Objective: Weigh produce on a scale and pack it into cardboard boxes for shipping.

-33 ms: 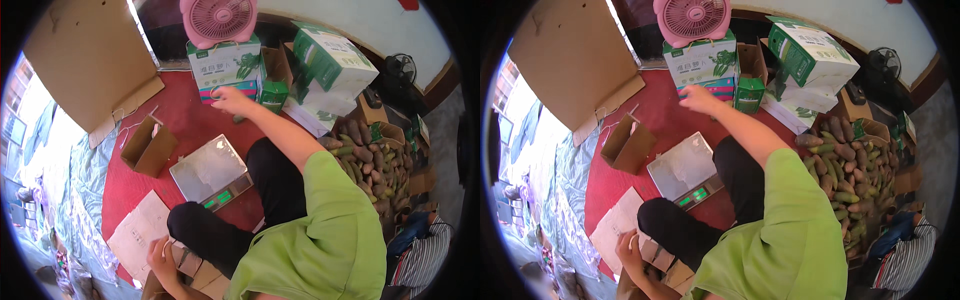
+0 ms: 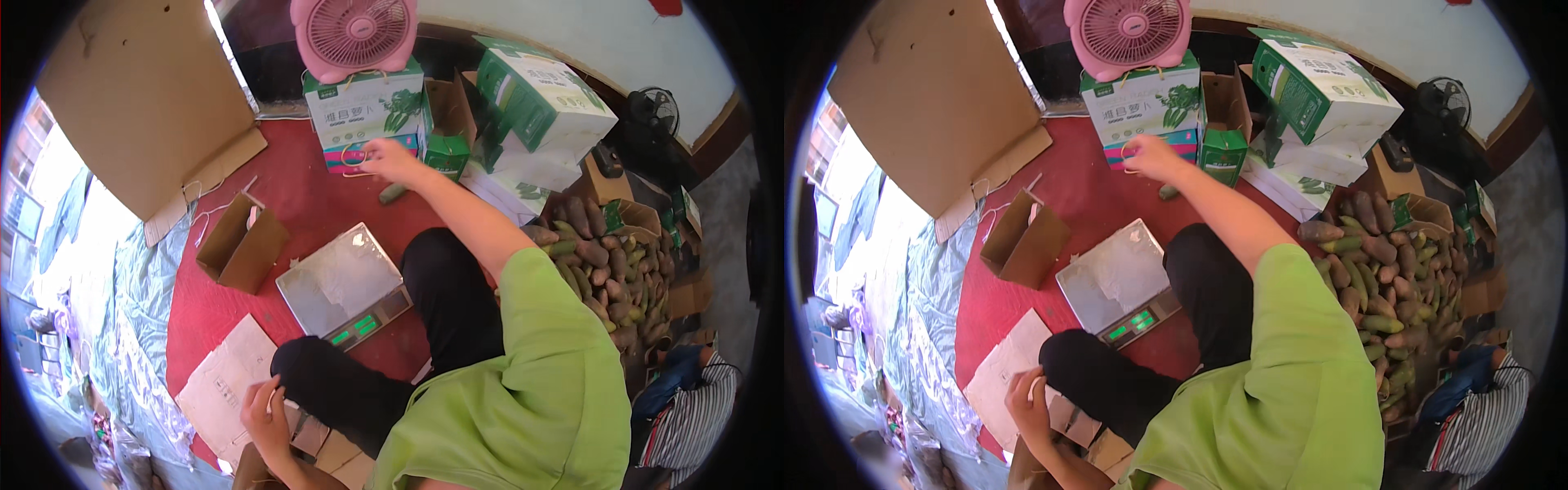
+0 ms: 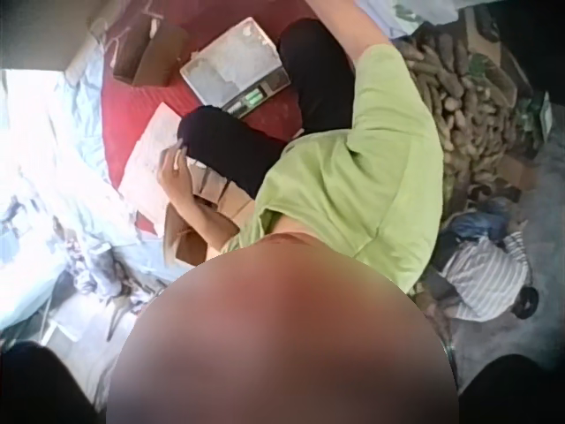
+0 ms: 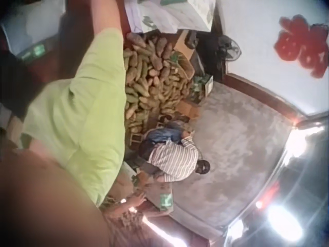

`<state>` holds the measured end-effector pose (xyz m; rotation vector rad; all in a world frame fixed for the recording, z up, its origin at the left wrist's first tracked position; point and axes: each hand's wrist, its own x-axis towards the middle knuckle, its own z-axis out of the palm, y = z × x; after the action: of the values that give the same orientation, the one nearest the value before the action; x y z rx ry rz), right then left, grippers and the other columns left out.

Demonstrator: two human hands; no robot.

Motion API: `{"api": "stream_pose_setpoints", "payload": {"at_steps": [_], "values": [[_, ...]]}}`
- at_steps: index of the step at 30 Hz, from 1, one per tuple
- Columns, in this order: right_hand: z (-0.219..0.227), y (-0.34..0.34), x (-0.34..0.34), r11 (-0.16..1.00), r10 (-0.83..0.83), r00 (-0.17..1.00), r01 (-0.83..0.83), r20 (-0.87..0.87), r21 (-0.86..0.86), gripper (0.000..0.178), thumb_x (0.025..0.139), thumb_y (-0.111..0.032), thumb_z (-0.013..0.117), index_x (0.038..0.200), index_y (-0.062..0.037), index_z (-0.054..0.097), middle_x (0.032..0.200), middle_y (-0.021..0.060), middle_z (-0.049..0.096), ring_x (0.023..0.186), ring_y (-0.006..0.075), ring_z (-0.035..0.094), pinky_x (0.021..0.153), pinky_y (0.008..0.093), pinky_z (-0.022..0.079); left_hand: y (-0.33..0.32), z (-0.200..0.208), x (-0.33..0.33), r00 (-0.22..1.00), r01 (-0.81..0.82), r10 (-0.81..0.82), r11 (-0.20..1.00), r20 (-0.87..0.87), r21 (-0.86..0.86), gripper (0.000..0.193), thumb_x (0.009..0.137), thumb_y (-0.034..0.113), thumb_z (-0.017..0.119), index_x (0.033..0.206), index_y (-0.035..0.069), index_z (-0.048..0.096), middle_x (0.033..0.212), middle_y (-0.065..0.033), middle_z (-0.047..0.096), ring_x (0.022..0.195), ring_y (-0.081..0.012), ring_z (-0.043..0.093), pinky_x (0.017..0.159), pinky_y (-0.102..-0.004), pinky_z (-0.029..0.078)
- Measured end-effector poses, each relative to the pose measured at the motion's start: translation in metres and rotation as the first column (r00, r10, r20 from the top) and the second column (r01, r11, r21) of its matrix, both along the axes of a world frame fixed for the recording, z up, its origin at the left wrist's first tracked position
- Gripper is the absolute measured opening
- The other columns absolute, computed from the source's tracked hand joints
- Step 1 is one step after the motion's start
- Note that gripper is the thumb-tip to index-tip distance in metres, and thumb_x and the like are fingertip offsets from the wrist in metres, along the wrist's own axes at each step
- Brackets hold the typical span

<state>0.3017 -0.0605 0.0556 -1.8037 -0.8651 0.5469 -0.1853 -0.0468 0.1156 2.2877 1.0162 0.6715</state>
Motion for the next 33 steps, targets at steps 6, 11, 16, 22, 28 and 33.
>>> {"api": "stream_pose_setpoints", "payload": {"at_steps": [6, 11, 16, 22, 28, 33], "values": [[0.012, -0.077, 0.095, 0.896, -0.440, 0.895, 0.432, -0.077, -0.101, 0.068, 0.076, -0.011, 0.072, 0.136, -0.0033, 0.042, 0.089, 0.0132, 0.065, 0.062, 0.0176, 0.063, 0.049, 0.0320, 0.049, 0.008, 0.015, 0.130, 0.939, 0.344, -0.343, 0.938, 0.038, -0.031, 0.020, 0.074, 0.001, 0.070, 0.094, 0.003, 0.070, 0.083, -0.0125, 0.065, 0.076, -0.0294, 0.063, 0.069, -0.0361, 0.050], [0.024, -0.091, 0.156, 0.806, -0.589, 0.808, 0.586, -0.010, -0.087, 0.081, 0.078, -0.010, 0.070, 0.146, -0.0065, 0.025, 0.095, 0.0138, 0.064, 0.063, 0.0173, 0.062, 0.047, 0.0318, 0.048, 0.009, -0.010, 0.185, 0.848, 0.518, -0.519, 0.855, -0.110, -0.037, 0.015, 0.077, 0.009, 0.070, 0.092, 0.007, 0.071, 0.082, -0.0111, 0.065, 0.077, -0.0311, 0.063, 0.068, -0.0387, 0.050], [0.031, -0.088, 0.202, 0.707, -0.702, 0.711, 0.693, -0.026, -0.139, 0.090, 0.083, -0.008, 0.068, 0.151, -0.0104, 0.010, 0.104, 0.0166, 0.062, 0.067, 0.0191, 0.063, 0.054, 0.0359, 0.051, 0.015, -0.066, 0.187, 0.806, 0.461, -0.476, 0.877, -0.351, -0.132, 0.016, 0.081, 0.020, 0.067, 0.094, 0.012, 0.071, 0.085, -0.0103, 0.063, 0.080, -0.0320, 0.064, 0.069, -0.0412, 0.051], [0.019, -0.082, 0.244, 0.660, -0.743, 0.668, 0.742, 0.044, -0.119, 0.091, 0.083, -0.006, 0.066, 0.151, -0.0074, 0.005, 0.098, 0.0153, 0.064, 0.063, 0.0187, 0.062, 0.049, 0.0328, 0.049, 0.019, -0.067, 0.194, 0.752, 0.463, -0.493, 0.868, -0.437, -0.182, 0.017, 0.081, 0.020, 0.067, 0.096, 0.014, 0.071, 0.083, -0.0097, 0.062, 0.079, -0.0322, 0.064, 0.069, -0.0418, 0.051], [-0.017, -0.079, 0.285, 0.580, -0.807, 0.563, 0.813, 0.179, 0.057, 0.092, 0.082, -0.004, 0.065, 0.150, -0.0043, 0.004, 0.096, 0.0138, 0.064, 0.063, 0.0188, 0.063, 0.050, 0.0326, 0.049, 0.018, -0.068, 0.202, 0.707, 0.490, -0.510, 0.853, -0.490, -0.180, 0.018, 0.080, 0.021, 0.068, 0.097, 0.013, 0.071, 0.082, -0.0094, 0.062, 0.078, -0.0319, 0.063, 0.069, -0.0421, 0.051], [0.000, -0.066, 0.273, 0.604, -0.797, 0.604, 0.796, 0.020, 0.037, 0.093, 0.082, -0.004, 0.065, 0.150, -0.0050, 0.002, 0.100, 0.0152, 0.062, 0.063, 0.0197, 0.063, 0.053, 0.0331, 0.050, 0.020, -0.074, 0.198, 0.710, 0.483, -0.509, 0.855, -0.488, -0.189, 0.020, 0.080, 0.021, 0.068, 0.098, 0.013, 0.071, 0.082, -0.0094, 0.062, 0.078, -0.0314, 0.063, 0.069, -0.0420, 0.050]]}}
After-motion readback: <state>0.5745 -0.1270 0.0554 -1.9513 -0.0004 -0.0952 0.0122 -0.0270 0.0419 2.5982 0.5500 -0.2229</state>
